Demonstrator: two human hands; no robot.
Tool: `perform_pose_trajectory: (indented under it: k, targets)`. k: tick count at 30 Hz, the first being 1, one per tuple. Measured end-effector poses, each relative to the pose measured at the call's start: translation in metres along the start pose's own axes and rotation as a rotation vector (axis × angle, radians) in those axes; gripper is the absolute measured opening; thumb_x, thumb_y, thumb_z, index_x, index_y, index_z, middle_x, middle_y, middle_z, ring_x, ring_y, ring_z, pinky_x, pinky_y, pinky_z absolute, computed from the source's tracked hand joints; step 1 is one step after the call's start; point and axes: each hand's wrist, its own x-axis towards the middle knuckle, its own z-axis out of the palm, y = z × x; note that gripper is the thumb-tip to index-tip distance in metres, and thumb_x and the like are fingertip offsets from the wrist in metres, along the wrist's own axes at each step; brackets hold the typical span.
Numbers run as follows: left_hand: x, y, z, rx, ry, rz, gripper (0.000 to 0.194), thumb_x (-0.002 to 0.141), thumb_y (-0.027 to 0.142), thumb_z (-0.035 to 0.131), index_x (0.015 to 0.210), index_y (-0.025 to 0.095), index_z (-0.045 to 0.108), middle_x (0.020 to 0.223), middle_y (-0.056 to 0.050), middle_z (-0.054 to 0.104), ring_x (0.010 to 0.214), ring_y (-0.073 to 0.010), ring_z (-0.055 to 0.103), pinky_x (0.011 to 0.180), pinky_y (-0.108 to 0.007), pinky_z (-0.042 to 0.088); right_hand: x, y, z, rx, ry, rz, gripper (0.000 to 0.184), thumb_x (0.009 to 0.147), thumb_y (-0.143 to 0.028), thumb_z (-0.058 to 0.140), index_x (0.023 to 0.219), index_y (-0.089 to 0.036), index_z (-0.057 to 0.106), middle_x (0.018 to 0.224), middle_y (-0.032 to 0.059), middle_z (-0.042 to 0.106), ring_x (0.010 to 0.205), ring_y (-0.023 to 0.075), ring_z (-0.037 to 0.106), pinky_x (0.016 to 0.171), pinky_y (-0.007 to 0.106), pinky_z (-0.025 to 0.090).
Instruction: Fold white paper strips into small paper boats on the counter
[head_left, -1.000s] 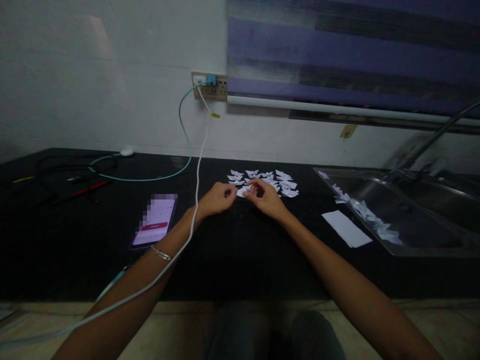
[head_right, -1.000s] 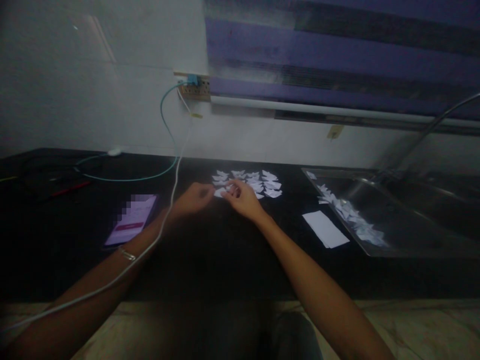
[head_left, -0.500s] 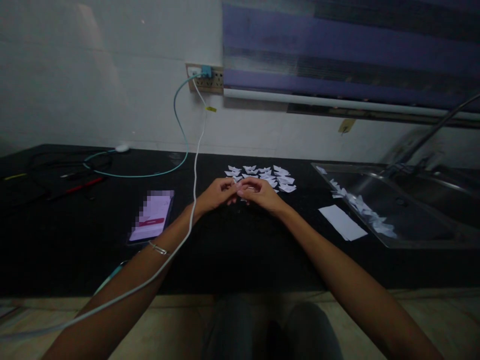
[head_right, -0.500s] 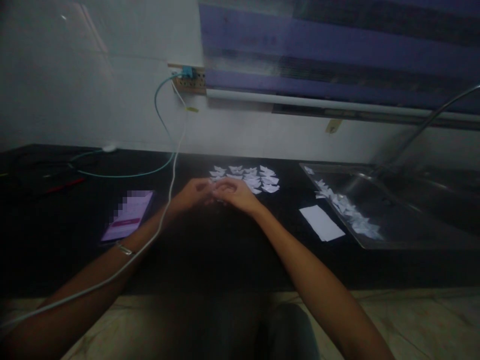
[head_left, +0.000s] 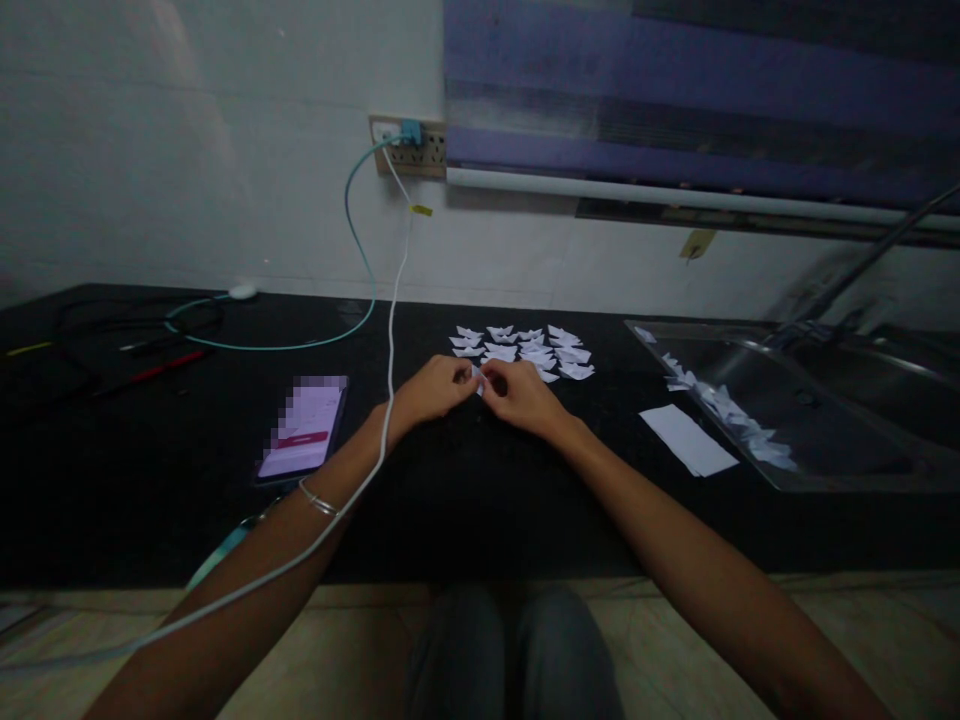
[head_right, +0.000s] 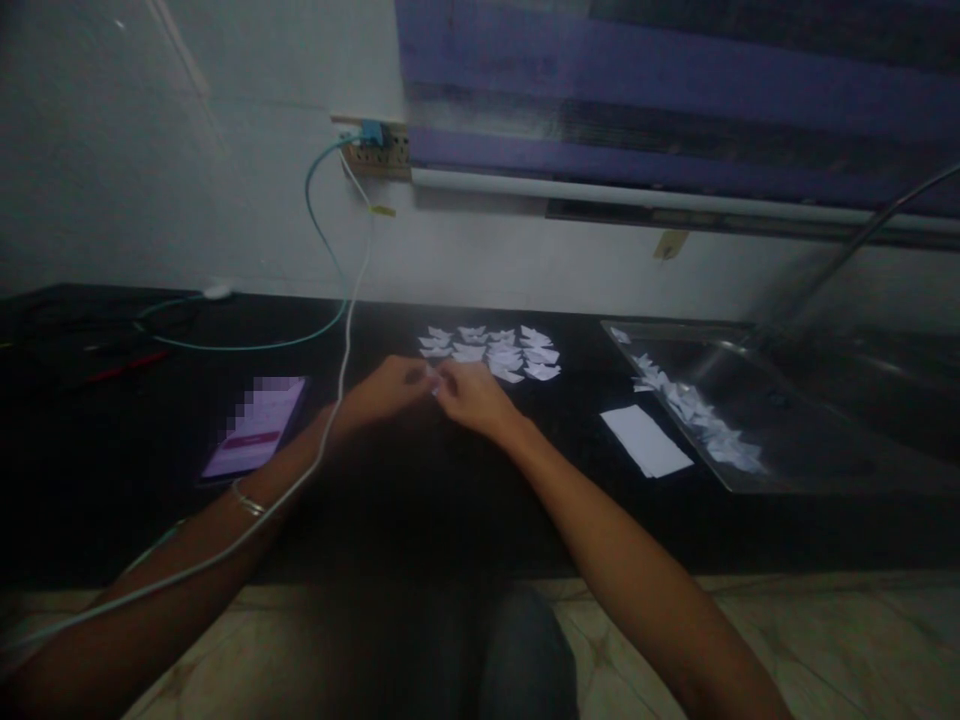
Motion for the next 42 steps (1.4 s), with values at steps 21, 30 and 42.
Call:
perform_pose_trajectory:
  k: [21,30,42]
  targets:
    - [0.009,-0.006,0.008,-0.928,-0.319,-0.317,0.066,0.085,0.073,0.041,0.092,0.013,0.066,0.072,-0.01,0.066,0.058,-0.0126,0.061,0.044,-0.02,0.031,-0.003,-0.007,0.006,-0.046,0.379,-0.116,0.018,0.09,-0.021,0.054,0.101,-0.02,0.069,0.098,0.0075,0.072,0.091,0.021,0.066,0.084,0.037,0.051]
    - [0.001,0.003,0.0,-0.747,-0.151,-0.14,0.056,0.087,0.064,0.049,0.058,0.016,0.051,0.045,0.001,0.047,0.04,-0.0069,0.041,0.042,-0.021,0.031,0.002,-0.018,-0.002,0.532,0.271,0.117,0.017,0.084,-0.029,0.062,0.099,-0.022,0.067,0.103,0.0063,0.07,0.096,0.0214,0.066,0.08,0.039,0.057]
    - [-0.003,0.008,0.0,-0.658,-0.092,-0.115,0.053,0.09,0.062,0.045,0.063,0.016,0.053,0.039,0.007,0.034,0.034,-0.0055,0.03,0.039,-0.02,0.026,0.001,-0.008,-0.006,0.561,0.028,0.033,0.049,0.075,-0.032,0.076,0.121,-0.026,0.06,0.118,0.0072,0.062,0.098,0.0196,0.063,0.076,0.033,0.056]
